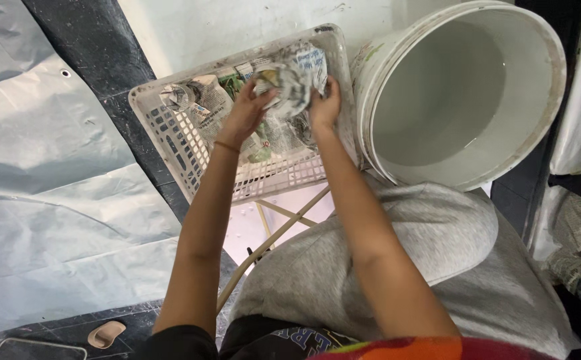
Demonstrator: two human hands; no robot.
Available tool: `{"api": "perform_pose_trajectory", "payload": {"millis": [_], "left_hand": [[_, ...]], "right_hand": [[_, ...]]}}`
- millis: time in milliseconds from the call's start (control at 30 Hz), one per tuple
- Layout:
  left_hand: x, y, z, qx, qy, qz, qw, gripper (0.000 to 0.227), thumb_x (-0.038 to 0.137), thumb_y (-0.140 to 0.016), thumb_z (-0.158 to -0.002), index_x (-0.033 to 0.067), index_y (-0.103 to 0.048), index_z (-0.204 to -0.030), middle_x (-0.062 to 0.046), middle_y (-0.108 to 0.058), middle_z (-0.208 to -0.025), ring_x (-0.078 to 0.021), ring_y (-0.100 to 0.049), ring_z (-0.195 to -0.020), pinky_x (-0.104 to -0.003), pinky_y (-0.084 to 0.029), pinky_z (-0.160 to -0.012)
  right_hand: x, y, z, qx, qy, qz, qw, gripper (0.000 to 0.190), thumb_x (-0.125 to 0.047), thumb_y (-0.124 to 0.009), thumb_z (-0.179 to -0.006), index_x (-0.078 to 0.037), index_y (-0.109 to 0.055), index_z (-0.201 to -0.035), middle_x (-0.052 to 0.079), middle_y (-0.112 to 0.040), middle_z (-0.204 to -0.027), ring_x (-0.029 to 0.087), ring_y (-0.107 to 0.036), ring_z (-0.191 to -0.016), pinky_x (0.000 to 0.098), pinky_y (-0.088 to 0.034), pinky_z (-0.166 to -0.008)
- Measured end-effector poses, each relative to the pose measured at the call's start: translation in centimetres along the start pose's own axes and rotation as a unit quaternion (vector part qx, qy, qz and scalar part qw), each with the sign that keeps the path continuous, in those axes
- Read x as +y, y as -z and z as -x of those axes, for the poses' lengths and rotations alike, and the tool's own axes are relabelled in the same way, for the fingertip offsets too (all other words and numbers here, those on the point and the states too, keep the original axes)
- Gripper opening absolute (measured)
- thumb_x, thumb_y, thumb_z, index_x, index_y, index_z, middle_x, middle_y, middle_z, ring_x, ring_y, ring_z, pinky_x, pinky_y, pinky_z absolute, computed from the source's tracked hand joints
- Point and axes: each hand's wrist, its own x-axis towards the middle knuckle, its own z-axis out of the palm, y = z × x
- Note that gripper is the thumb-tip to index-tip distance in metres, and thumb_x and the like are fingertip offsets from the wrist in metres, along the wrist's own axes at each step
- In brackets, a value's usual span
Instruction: The person repeatedly picks up small items from a white plastic basket, wraps each one in newspaper, and places the wrapped bundle onto a nearby shelf. The process is repeated for multiple items.
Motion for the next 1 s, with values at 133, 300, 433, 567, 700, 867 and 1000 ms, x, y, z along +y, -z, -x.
{"api": "perform_pose_trajectory", "payload": {"millis": [133,300,433,567,700,867,1000], "left_hand": [[-2.0,-1.2,-4.0,0.076,-0.026,-0.101,0.992,0.049,0.018,-0.077,-0.092,-0.0031,-0.051,-0.128,-0.018,-0.073,-0.109,-0.0254,-0.072,-0.100,-0.033,-0.060,-0.087],[-7.3,-2.4,-10.1,0.207,-0.147,-0.212,0.944,0.053,0.017,-0.092,-0.089,-0.0095,-0.055,-0.116,-0.023,-0.064,-0.094,-0.0235,-0.053,-0.084,-0.036,-0.048,-0.070],[-8.9,-2.8,-10.8,0.269,-0.181,-0.300,0.897,0.049,0.021,-0.086,-0.083,-0.0040,-0.058,-0.113,-0.016,-0.074,-0.099,-0.0232,-0.067,-0.083,-0.034,-0.055,-0.074],[-8.4,-3.9,-9.3,0.282,-0.231,-0.303,0.880,0.047,0.021,-0.083,-0.087,-0.0009,-0.062,-0.124,-0.017,-0.071,-0.114,-0.0274,-0.068,-0.096,-0.038,-0.055,-0.085],[-9.0,-5.1,-8.6,0.332,-0.252,-0.373,0.829,0.050,0.021,-0.084,-0.088,0.0010,-0.064,-0.129,-0.022,-0.066,-0.129,-0.0360,-0.056,-0.118,-0.046,-0.048,-0.100],[-8.6,-5.7,-9.6,0.361,-0.243,-0.384,0.814,0.052,0.023,-0.084,-0.083,0.0026,-0.065,-0.127,-0.028,-0.053,-0.132,-0.0403,-0.053,-0.122,-0.046,-0.045,-0.107],[-8.7,-5.4,-9.9,0.355,-0.290,-0.343,0.820,0.061,0.027,-0.083,-0.082,-0.0061,-0.059,-0.127,-0.025,-0.061,-0.127,-0.0386,-0.062,-0.119,-0.043,-0.049,-0.106]], "right_hand": [[2.8,-1.1,-1.7,0.065,-0.029,-0.156,0.985,0.048,0.003,-0.054,-0.099,0.001,-0.053,-0.147,0.027,-0.061,-0.140,0.035,-0.071,-0.113,0.0384,-0.063,-0.084],[2.7,-0.4,-1.4,0.088,-0.109,-0.060,0.988,0.052,0.008,-0.053,-0.093,-0.002,-0.047,-0.143,0.018,-0.056,-0.137,0.031,-0.065,-0.105,0.0445,-0.065,-0.074],[2.2,0.3,-0.5,0.040,-0.095,-0.093,0.990,0.055,0.003,-0.053,-0.093,-0.009,-0.046,-0.146,0.013,-0.055,-0.139,0.027,-0.064,-0.104,0.0409,-0.066,-0.079],[2.4,-0.4,0.5,0.041,-0.096,-0.155,0.982,0.066,0.004,-0.048,-0.091,-0.014,-0.041,-0.154,0.011,-0.054,-0.142,0.023,-0.063,-0.109,0.0371,-0.062,-0.084],[2.2,0.4,0.4,-0.060,-0.122,-0.259,0.956,0.082,0.004,-0.045,-0.086,-0.018,-0.026,-0.162,0.019,-0.056,-0.132,0.025,-0.062,-0.107,0.0364,-0.061,-0.087],[-0.1,-1.6,-0.7,-0.017,-0.139,-0.081,0.987,0.073,0.001,-0.054,-0.089,-0.009,-0.026,-0.156,0.015,-0.060,-0.116,0.024,-0.059,-0.091,0.0375,-0.054,-0.073],[-1.4,-2.9,0.5,-0.025,-0.123,-0.082,0.989,0.041,-0.002,-0.052,-0.086,0.003,-0.054,-0.127,0.017,-0.064,-0.102,0.023,-0.061,-0.077,0.0407,-0.054,-0.061]]}}
